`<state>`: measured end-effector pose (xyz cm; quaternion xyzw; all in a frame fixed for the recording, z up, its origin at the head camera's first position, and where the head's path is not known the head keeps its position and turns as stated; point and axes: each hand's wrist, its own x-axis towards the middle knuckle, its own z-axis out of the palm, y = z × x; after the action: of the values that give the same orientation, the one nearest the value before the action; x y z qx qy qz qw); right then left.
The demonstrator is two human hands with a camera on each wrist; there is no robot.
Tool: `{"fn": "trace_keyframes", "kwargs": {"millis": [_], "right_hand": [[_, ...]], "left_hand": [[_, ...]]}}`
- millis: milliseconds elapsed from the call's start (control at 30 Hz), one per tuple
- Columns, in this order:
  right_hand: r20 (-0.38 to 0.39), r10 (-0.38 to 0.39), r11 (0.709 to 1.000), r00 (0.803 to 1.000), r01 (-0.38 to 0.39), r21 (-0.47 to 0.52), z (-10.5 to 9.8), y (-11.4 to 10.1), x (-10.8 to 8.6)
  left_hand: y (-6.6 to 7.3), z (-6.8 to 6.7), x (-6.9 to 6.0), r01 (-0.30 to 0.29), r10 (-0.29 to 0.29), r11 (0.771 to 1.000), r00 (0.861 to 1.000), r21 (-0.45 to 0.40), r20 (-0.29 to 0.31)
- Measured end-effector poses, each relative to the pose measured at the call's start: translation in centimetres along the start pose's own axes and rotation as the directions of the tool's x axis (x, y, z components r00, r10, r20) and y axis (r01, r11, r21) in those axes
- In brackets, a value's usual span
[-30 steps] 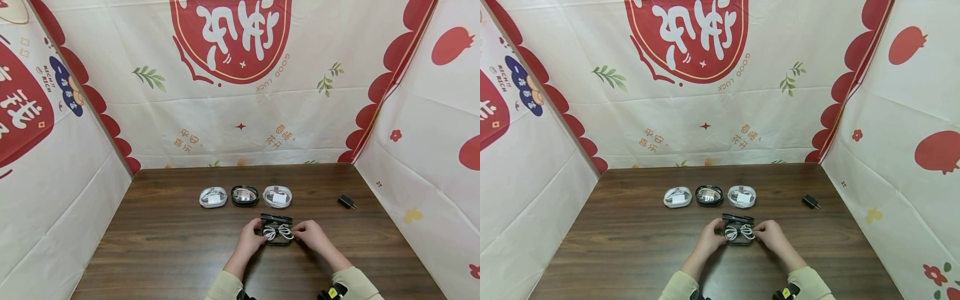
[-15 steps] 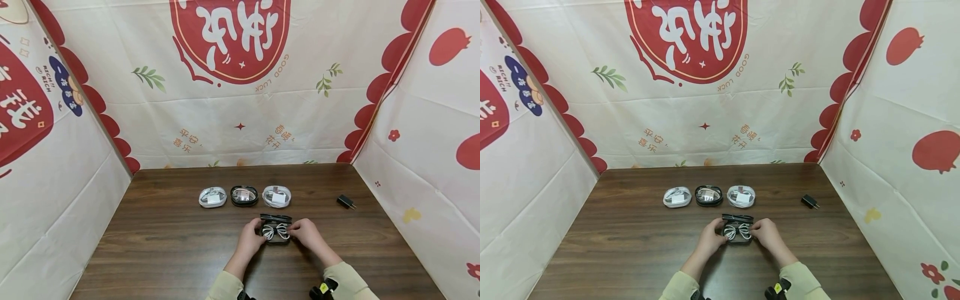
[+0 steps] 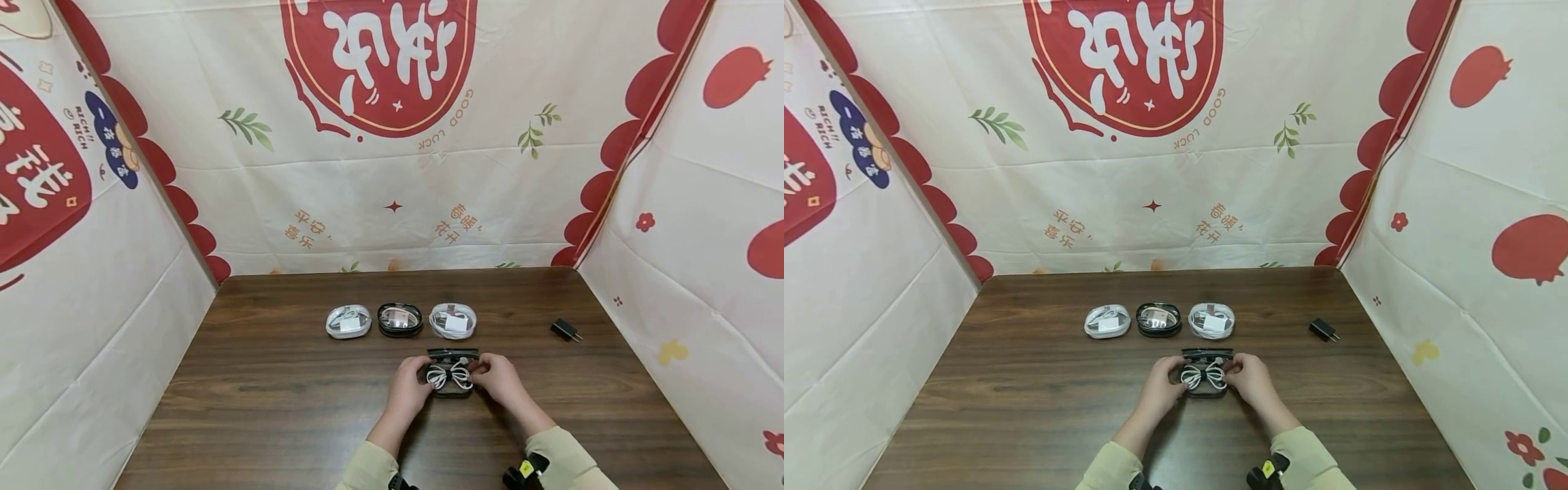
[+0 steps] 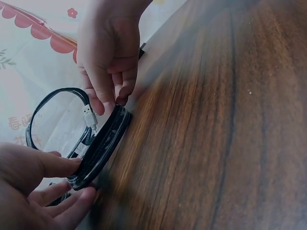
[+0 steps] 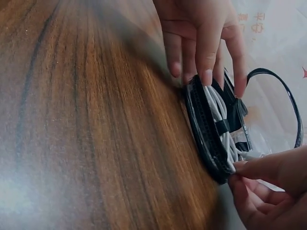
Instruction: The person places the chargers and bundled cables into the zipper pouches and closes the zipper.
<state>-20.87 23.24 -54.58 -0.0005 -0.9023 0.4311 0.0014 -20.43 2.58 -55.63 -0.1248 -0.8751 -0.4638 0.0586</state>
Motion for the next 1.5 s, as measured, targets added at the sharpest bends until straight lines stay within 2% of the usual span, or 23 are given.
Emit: {"fn": "trace_keyframes", "kwargs": {"millis": [100,267,433,667,800,967,1033,1233,1500], "right_hand": [[-0.023,0.002,1.0,1.0,-0.001,0.027,0.2,-0.1,0.1],[-0.033,-0.019,0.999,0.999,0.021,0.05,0.4,-0.1,0.3],[-0.034,-0.04,0.998,0.999,0.041,0.039,0.5,-0.1,0.4],[-0.066,0.047,0.994,0.997,-0.04,0.101,1.1,-0.5,0.7],[-0.081,0.047,0.996,0.996,-0.041,0.076,1.1,-0.9,0.8],[-0.033,0.077,0.99,0.996,-0.073,0.119,1.0,-1.1,0.8],[-0.016,0.062,0.993,0.998,-0.06,0.105,0.8,-1.2,0.8],[0.014,-0.036,0.999,0.999,0.036,-0.036,0.6,-1.5,0.7],[-0.003,-0.045,0.995,0.999,0.045,-0.086,1.2,-2.2,0.4]], "left_hand": [[-0.2,0.0,0.1,-0.017,0.017,1.0,1.0,0.006,0.006],[-0.3,-0.1,0.3,-0.005,0.004,1.0,0.999,0.02,0.045],[-0.4,0.0,0.4,-0.007,0.006,1.0,1.0,0.029,0.031],[-0.6,0.0,0.3,0.028,-0.029,0.999,0.999,0.036,0.033],[-0.4,0.0,0.2,0.039,-0.042,0.998,0.998,0.055,0.04],[-0.3,0.0,0.1,0.048,-0.05,0.997,0.998,0.057,0.042],[-0.3,0.0,0.1,0.053,-0.056,0.997,0.998,0.055,0.043],[-0.3,0.0,0.2,0.065,-0.067,0.997,0.997,0.048,0.043],[-0.4,0.0,0.3,0.067,-0.069,0.997,0.997,0.041,0.044]]}}
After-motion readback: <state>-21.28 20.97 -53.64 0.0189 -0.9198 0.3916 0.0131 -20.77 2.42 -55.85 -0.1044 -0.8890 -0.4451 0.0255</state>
